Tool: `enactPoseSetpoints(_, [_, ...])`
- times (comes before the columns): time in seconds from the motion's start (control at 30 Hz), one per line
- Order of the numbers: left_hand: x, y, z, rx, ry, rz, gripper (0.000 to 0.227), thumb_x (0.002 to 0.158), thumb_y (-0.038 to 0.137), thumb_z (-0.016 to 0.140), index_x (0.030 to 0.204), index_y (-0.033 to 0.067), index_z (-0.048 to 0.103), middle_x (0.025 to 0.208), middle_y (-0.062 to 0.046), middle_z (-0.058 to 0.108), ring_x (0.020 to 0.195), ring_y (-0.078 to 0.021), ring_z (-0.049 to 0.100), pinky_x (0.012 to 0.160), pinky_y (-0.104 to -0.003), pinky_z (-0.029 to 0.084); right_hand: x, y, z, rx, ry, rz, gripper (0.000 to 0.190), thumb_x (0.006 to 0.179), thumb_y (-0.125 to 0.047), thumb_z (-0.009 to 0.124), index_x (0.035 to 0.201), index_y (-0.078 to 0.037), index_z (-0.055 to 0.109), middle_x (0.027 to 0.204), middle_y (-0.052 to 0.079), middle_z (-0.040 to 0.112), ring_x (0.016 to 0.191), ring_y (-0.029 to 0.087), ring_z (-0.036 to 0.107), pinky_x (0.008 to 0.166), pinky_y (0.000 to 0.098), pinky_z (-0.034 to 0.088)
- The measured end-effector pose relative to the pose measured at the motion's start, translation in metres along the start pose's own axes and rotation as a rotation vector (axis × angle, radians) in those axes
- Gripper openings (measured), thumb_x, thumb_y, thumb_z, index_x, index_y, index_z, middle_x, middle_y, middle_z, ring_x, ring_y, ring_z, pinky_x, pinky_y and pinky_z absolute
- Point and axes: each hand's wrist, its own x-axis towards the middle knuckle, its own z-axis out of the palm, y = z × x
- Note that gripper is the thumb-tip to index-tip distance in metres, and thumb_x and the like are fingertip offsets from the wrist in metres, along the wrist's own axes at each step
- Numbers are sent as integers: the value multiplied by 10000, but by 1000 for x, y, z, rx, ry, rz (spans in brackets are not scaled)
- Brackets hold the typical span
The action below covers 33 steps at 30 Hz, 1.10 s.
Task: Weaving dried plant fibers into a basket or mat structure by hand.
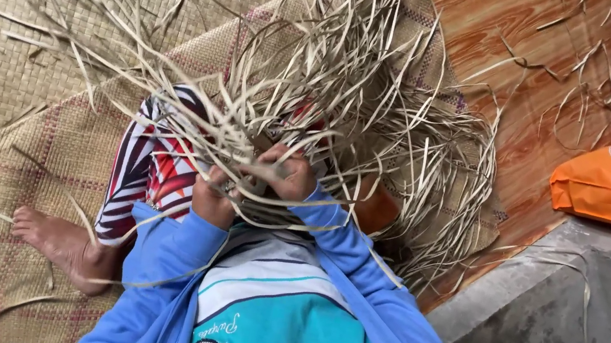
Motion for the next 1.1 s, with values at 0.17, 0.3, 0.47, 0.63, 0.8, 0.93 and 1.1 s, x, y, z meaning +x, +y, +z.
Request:
enactPoseSetpoints(0.17, [-8, -26, -15, -12, -59, -191, 261, 918, 263, 785, 994, 14, 773, 876, -240, 739, 886, -486, 700, 880, -582, 530, -22, 24, 2, -35, 49, 32, 118, 873, -55, 811, 958, -10, 743, 946, 174, 705, 785, 276, 683, 736, 398, 567])
enactPoseSetpoints(0.3, [-34, -104, -18, -7, -75, -475, 209, 843, 148, 770, 984, -6, 783, 888, -233, 746, 921, -402, 710, 950, -532, 509, -28, 4, 5, -168, -67, 64, 227, 808, 28, 821, 1005, -79, 783, 994, 105, 737, 856, 266, 732, 794, 348, 595])
enactPoseSetpoints(0.47, [-14, -45, -18, -76, -168, -588, 153, 741, 128, 812, 891, 99, 807, 777, -63, 767, 837, -217, 739, 897, -395, 562, 6, -30, 3, -150, -215, -268, 218, 979, 72, 647, 1165, -22, 708, 1127, 126, 708, 906, 84, 689, 823, 137, 516])
enactPoseSetpoints(0.63, [-5, -2, -19, -139, -184, -591, 286, 712, 25, 688, 969, 64, 809, 836, -109, 774, 896, -250, 733, 908, -412, 562, -8, -32, 7, -284, -224, -168, 158, 960, 18, 584, 1071, 25, 695, 1119, 177, 649, 987, 316, 672, 979, 396, 569])
enactPoseSetpoints(0.8, [-7, -5, -10, -207, -160, -539, 447, 697, -55, 588, 1088, -1, 796, 882, -184, 765, 966, -317, 716, 929, -426, 553, 4, -8, -3, -156, -126, -562, 95, 944, 57, 694, 1023, 32, 741, 1060, 316, 738, 840, 468, 740, 672, 542, 637])
enactPoseSetpoints(0.93, [-8, 0, -10, -117, -142, -460, 392, 724, -11, 693, 1095, 43, 808, 917, -154, 769, 976, -295, 722, 928, -424, 553, 2, 23, -7, -530, -153, -342, 93, 962, -220, 720, 970, -181, 804, 1010, 12, 692, 794, 187, 638, 704, 314, 546])
enactPoseSetpoints(1.1, [-12, -2, -4, -51, -12, -228, 144, 861, 177, 880, 967, 93, 830, 835, -107, 751, 823, -285, 718, 829, -383, 578, 18, 32, 0, -739, -208, -370, 13, 961, -337, 763, 957, -340, 775, 908, -124, 625, 770, 118, 614, 721, 248, 540])
